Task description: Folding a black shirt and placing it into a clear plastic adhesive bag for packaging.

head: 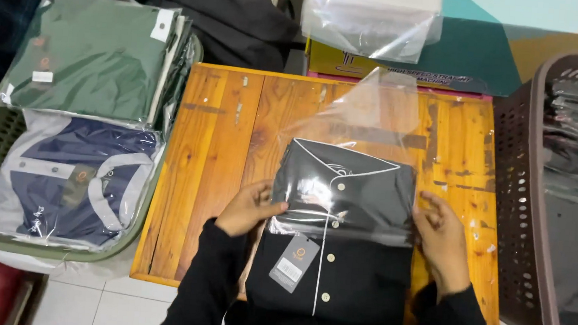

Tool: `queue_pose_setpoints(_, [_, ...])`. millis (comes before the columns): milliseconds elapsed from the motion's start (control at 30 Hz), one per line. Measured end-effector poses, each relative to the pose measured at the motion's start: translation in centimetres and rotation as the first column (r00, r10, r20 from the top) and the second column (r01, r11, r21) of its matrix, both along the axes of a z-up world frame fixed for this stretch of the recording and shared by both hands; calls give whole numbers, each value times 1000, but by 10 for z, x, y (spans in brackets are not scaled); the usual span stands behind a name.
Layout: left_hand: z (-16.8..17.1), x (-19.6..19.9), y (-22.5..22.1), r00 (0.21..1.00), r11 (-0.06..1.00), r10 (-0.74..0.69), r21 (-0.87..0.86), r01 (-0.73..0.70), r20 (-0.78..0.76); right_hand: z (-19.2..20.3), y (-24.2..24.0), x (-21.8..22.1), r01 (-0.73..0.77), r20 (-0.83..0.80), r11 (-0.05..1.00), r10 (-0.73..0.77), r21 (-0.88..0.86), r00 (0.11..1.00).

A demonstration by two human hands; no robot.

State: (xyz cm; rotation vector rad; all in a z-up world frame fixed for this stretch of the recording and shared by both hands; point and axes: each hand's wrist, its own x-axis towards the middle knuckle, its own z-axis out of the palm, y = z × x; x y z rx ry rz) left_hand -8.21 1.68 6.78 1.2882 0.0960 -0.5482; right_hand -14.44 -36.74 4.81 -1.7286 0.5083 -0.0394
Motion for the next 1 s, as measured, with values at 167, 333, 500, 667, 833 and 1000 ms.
queue_pose_setpoints(167, [44, -61, 10, 993, 990, -99, 92, 104, -63, 54, 21, -58, 22, -199, 992, 4, 126, 980])
queue_pose_setpoints(333, [57, -120, 20, 979, 966, -97, 218, 136, -181, 55, 31, -132, 72, -410, 997, -68, -5, 909])
queue_pose_setpoints(500, [59, -163, 25, 983, 964, -169, 217, 152, 66, 41, 34, -175, 172, -472, 985, -141, 24, 870])
queue_pose_setpoints(667, [39, -170, 32, 821, 791, -458, 578, 202, 339, -23, -11, -210, -475, -20, 723, 539, -502, 842])
queue_pose_setpoints(833, [3, -175, 15, 554, 642, -497, 713, -282, 668, -68, -21, -208, -457, -177, 445, 539, -771, 824])
queue_pose_setpoints(1000, [-5, -124, -23, 472, 537, -278, 543, -646, 837, 7, 53, -120, 125, 377, 578, 338, -806, 862])
